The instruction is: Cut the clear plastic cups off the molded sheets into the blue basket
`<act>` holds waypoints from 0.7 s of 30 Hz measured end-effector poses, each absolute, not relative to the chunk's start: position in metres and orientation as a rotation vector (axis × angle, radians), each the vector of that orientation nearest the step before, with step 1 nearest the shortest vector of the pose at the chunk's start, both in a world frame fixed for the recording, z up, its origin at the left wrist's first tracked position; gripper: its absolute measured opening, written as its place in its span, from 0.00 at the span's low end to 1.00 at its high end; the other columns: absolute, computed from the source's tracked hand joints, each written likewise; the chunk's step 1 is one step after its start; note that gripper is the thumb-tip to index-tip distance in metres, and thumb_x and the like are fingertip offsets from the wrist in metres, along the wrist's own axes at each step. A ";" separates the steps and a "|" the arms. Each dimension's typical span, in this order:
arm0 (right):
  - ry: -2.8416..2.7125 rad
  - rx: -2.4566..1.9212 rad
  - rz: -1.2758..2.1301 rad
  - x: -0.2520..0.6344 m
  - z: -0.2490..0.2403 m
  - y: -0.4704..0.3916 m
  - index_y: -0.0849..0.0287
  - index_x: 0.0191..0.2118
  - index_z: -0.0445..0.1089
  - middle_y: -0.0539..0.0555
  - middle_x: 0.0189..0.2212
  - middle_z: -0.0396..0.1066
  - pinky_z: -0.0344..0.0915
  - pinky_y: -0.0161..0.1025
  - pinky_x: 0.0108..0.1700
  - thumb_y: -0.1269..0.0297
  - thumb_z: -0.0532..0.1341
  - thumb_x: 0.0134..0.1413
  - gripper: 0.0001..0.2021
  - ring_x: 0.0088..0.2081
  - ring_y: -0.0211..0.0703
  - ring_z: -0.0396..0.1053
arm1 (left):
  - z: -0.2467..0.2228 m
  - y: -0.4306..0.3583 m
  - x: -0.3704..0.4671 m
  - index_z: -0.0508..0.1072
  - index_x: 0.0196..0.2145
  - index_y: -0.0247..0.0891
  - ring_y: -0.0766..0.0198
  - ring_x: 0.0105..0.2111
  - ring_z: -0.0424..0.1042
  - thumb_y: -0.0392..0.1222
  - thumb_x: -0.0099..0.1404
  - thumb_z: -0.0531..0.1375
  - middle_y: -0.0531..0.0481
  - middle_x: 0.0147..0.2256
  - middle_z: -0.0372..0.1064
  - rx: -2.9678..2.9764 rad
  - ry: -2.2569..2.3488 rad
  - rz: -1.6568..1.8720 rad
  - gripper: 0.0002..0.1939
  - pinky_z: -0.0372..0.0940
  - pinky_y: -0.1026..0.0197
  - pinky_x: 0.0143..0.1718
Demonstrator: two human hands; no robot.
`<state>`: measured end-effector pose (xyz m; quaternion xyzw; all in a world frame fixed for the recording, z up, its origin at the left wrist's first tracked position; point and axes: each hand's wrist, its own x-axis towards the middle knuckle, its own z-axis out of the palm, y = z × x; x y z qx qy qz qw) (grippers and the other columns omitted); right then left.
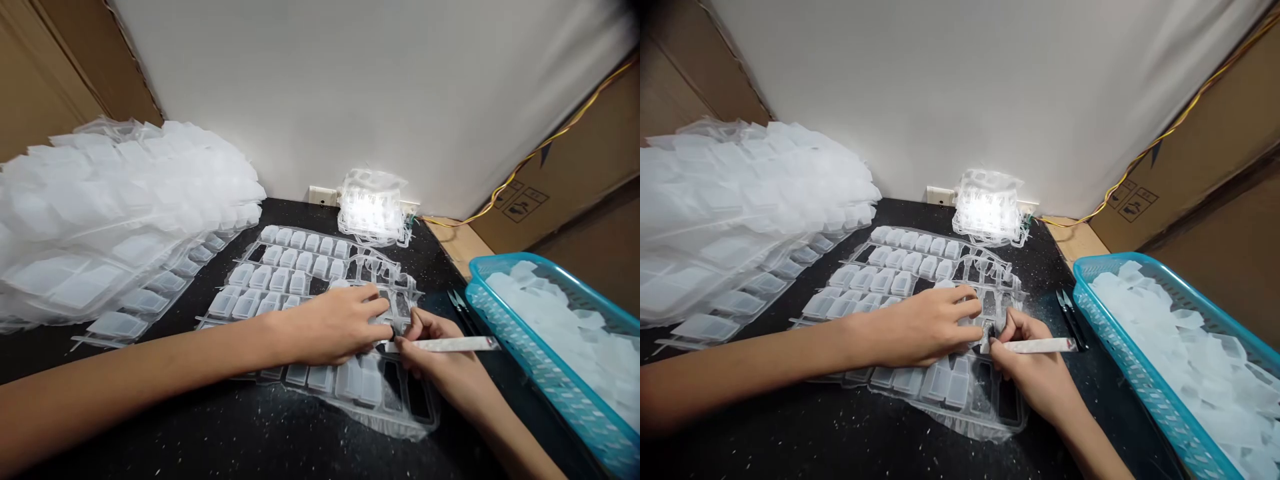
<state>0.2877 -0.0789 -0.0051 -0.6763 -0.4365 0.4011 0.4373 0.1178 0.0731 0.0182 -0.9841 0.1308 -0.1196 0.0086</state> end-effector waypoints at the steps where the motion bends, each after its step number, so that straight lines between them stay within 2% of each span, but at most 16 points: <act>1: -1.104 -1.691 0.978 0.288 -0.004 -0.079 0.55 0.25 0.57 0.44 0.20 0.63 0.54 0.33 0.24 0.65 0.63 0.51 0.12 0.22 0.35 0.57 | 0.015 0.072 0.119 0.70 0.40 0.36 0.52 0.47 0.64 0.33 0.66 0.60 0.42 0.44 0.69 -3.134 0.396 -0.394 0.04 0.65 0.52 0.46; 3: -1.142 -1.704 0.943 0.287 -0.003 -0.079 0.55 0.24 0.56 0.44 0.20 0.61 0.52 0.34 0.25 0.65 0.63 0.50 0.12 0.23 0.35 0.55 | 0.010 0.072 0.122 0.69 0.38 0.37 0.53 0.47 0.63 0.31 0.66 0.59 0.43 0.43 0.68 -3.385 0.278 -0.529 0.04 0.65 0.52 0.47; 4: -1.155 -1.706 0.929 0.287 -0.003 -0.079 0.55 0.24 0.56 0.44 0.20 0.60 0.52 0.34 0.25 0.65 0.62 0.49 0.12 0.24 0.35 0.54 | 0.010 0.075 0.124 0.69 0.37 0.38 0.54 0.46 0.64 0.34 0.69 0.58 0.44 0.42 0.68 -3.562 0.157 -0.656 0.02 0.66 0.52 0.47; 7: -1.171 -1.695 0.908 0.288 -0.004 -0.080 0.55 0.23 0.55 0.44 0.21 0.58 0.52 0.34 0.27 0.65 0.62 0.48 0.13 0.25 0.36 0.54 | 0.024 0.091 0.125 0.67 0.36 0.39 0.58 0.41 0.66 0.46 0.75 0.53 0.47 0.39 0.66 -3.981 -0.428 -1.260 0.11 0.66 0.53 0.43; 9: -1.175 -1.696 0.907 0.290 -0.004 -0.080 0.55 0.24 0.56 0.44 0.21 0.59 0.51 0.34 0.27 0.66 0.62 0.49 0.12 0.25 0.35 0.54 | 0.041 0.105 0.122 0.66 0.37 0.40 0.61 0.37 0.66 0.51 0.76 0.52 0.49 0.36 0.65 -3.917 -0.682 -1.738 0.14 0.65 0.55 0.41; 11: -1.160 -1.684 0.906 0.291 -0.002 -0.079 0.55 0.24 0.57 0.44 0.21 0.60 0.51 0.33 0.26 0.66 0.63 0.49 0.12 0.24 0.35 0.55 | 0.056 0.116 0.116 0.66 0.37 0.39 0.62 0.36 0.64 0.51 0.75 0.54 0.50 0.35 0.64 -3.734 -0.663 -1.891 0.13 0.63 0.57 0.42; 13: -1.109 -1.654 0.890 0.291 0.001 -0.078 0.55 0.25 0.57 0.44 0.20 0.60 0.50 0.33 0.25 0.66 0.63 0.50 0.12 0.23 0.34 0.54 | 0.063 0.119 0.110 0.67 0.37 0.39 0.61 0.39 0.64 0.49 0.74 0.56 0.49 0.37 0.65 -3.665 -0.472 -1.577 0.12 0.62 0.57 0.43; 17: -1.026 -1.595 0.922 0.285 0.005 -0.072 0.55 0.26 0.57 0.44 0.18 0.61 0.50 0.32 0.23 0.64 0.65 0.51 0.14 0.21 0.34 0.54 | 0.048 0.107 0.105 0.69 0.41 0.38 0.58 0.44 0.63 0.42 0.74 0.55 0.46 0.42 0.69 -3.505 0.082 -0.569 0.06 0.61 0.57 0.45; 19: -1.036 -1.591 0.976 0.281 0.003 -0.066 0.54 0.27 0.57 0.44 0.18 0.63 0.52 0.32 0.23 0.63 0.66 0.51 0.14 0.20 0.34 0.57 | 0.037 0.100 0.105 0.70 0.42 0.37 0.56 0.45 0.64 0.39 0.73 0.56 0.44 0.44 0.69 -3.307 0.258 -0.368 0.05 0.61 0.56 0.43; 21: -1.056 -1.596 1.006 0.277 -0.001 -0.061 0.54 0.27 0.58 0.45 0.18 0.65 0.54 0.32 0.23 0.64 0.66 0.51 0.13 0.20 0.35 0.59 | 0.029 0.096 0.106 0.70 0.43 0.37 0.56 0.44 0.64 0.40 0.73 0.56 0.42 0.45 0.68 -3.175 0.312 -0.333 0.06 0.62 0.56 0.41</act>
